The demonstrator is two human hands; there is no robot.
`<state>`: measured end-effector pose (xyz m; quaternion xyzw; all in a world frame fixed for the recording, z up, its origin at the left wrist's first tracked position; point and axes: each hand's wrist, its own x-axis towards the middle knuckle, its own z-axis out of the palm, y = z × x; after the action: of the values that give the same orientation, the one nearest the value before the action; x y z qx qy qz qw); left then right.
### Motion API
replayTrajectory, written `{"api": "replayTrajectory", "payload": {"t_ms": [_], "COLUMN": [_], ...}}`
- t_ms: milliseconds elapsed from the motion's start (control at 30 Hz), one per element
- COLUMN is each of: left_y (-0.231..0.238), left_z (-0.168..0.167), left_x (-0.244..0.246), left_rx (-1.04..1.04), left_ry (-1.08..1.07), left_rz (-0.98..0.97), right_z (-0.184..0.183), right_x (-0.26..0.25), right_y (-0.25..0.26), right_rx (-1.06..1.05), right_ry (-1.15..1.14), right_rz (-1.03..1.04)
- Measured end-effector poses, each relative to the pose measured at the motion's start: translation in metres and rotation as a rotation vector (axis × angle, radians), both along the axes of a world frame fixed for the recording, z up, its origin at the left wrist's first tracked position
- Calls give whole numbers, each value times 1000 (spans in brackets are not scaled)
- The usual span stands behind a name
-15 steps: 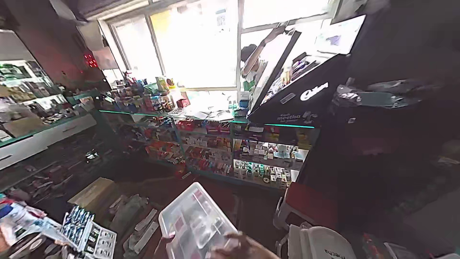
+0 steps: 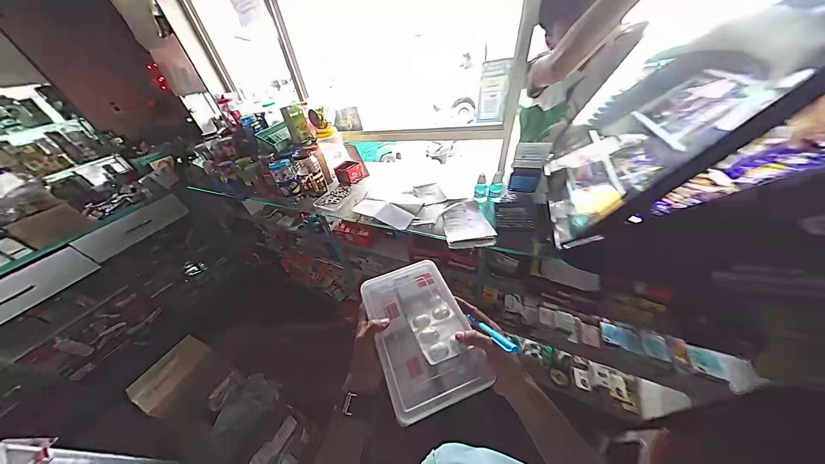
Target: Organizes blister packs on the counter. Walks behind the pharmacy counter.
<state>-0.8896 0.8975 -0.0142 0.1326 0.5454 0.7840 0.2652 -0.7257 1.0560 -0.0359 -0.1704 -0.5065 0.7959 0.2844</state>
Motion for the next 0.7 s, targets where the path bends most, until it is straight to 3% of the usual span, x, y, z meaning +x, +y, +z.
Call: {"api": "replayTrajectory", "payload": {"t_ms": [167,300,433,533,700], "left_y": [95,189,271,307,323], "left_z": [13,29,4,-11,-28], "left_x": [-139,-256,-374,-430,-451], "left_rx": [-90,-143,-106,-111,-157], "left_ry": [280,248,203,121,90], "left_rz": [-39,-2,22,-15,-13], "right_z": [16,19,0,-14,-11], "right_x": [-157,-290,-401,-453,-467], "right_y": [105,195,276,309,298], "right_rx": [69,205,173,170,285], "right_ry": [-17,-61,-126,-150,-293], "right_rz": [-121,-148,-152,-162,-276]}}
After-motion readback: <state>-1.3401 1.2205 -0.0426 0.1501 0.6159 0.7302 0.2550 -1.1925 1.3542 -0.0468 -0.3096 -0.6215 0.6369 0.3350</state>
